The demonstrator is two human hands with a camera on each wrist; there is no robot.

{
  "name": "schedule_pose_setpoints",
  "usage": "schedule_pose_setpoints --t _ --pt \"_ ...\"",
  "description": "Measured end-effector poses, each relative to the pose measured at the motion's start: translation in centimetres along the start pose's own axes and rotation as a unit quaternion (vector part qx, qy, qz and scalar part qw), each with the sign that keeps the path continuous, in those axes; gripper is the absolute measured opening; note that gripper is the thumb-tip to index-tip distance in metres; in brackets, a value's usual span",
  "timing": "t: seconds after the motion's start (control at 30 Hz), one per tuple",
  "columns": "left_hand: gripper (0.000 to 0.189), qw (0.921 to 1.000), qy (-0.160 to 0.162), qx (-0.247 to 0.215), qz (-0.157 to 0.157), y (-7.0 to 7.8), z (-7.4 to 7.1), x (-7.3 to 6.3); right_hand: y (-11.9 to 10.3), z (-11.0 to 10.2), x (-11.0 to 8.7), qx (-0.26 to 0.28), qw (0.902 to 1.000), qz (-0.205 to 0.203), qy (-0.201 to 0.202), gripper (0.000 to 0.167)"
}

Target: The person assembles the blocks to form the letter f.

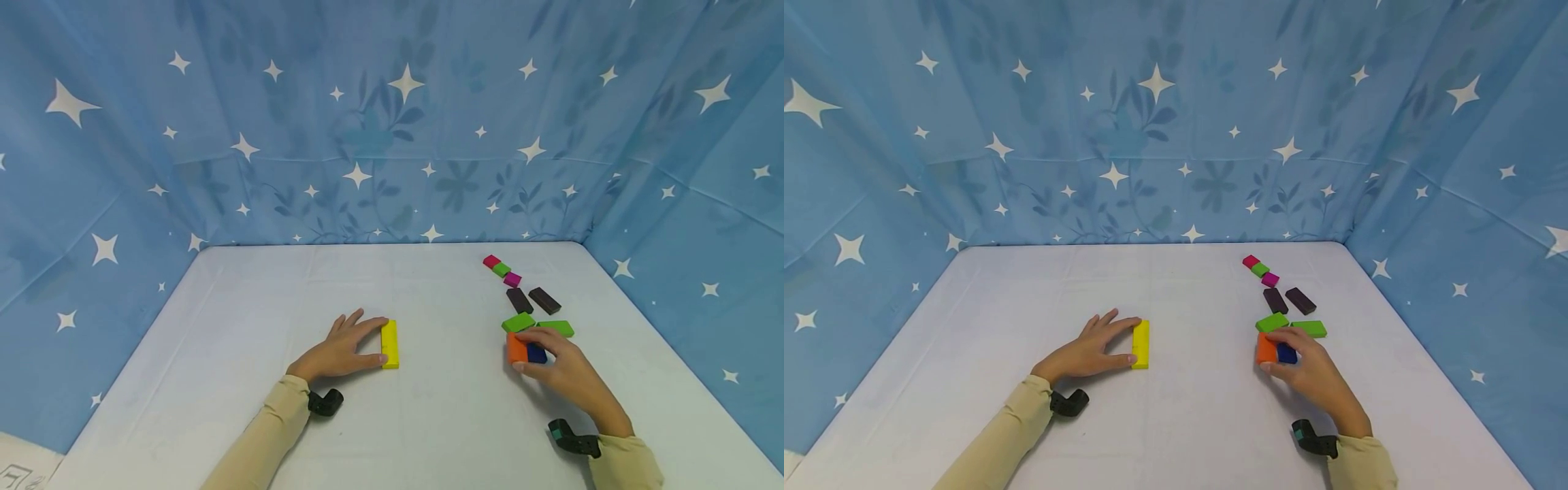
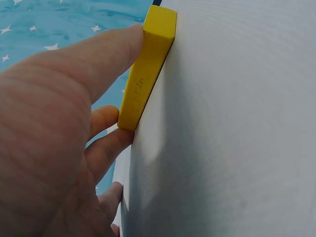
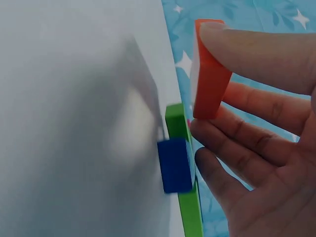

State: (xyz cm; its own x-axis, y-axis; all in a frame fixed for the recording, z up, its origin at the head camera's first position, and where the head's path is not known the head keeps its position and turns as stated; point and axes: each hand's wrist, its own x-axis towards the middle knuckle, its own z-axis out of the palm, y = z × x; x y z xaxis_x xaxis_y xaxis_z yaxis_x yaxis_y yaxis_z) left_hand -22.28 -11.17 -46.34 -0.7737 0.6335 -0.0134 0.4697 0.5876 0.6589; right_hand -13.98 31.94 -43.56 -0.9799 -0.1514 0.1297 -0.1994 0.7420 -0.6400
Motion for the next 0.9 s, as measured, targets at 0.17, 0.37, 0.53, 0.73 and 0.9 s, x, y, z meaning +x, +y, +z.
schedule_pose_setpoints --t 0.17,0.37,0.53,0.73,0.9 --pt "0.076 1.0 -0.001 0.001 0.001 0.0 0.0 -0.1 -0.8 0.7 0.2 0.002 0.9999 -0.016 0.0 0.051" --pt "0.076 1.0 -0.004 0.006 -0.005 0.0 -0.1 -0.2 -1.8 2.0 0.5 -0.003 0.9979 -0.065 0.001 0.048" --pt "0.076 0.9999 -0.005 0.011 -0.007 0.2 -0.2 -0.4 -2.8 3.1 0.7 0.012 0.997 -0.074 -0.018 0.049" --pt "0.074 0.9999 -0.004 0.015 -0.006 0.1 -0.4 -0.3 -4.1 4.4 1.1 0.008 0.9959 -0.084 -0.033 0.049" --pt "0.073 0.9998 -0.008 0.016 -0.003 0.1 -0.2 -0.1 -5.1 5.1 1.2 -0.01 0.9922 -0.116 -0.046 0.049"
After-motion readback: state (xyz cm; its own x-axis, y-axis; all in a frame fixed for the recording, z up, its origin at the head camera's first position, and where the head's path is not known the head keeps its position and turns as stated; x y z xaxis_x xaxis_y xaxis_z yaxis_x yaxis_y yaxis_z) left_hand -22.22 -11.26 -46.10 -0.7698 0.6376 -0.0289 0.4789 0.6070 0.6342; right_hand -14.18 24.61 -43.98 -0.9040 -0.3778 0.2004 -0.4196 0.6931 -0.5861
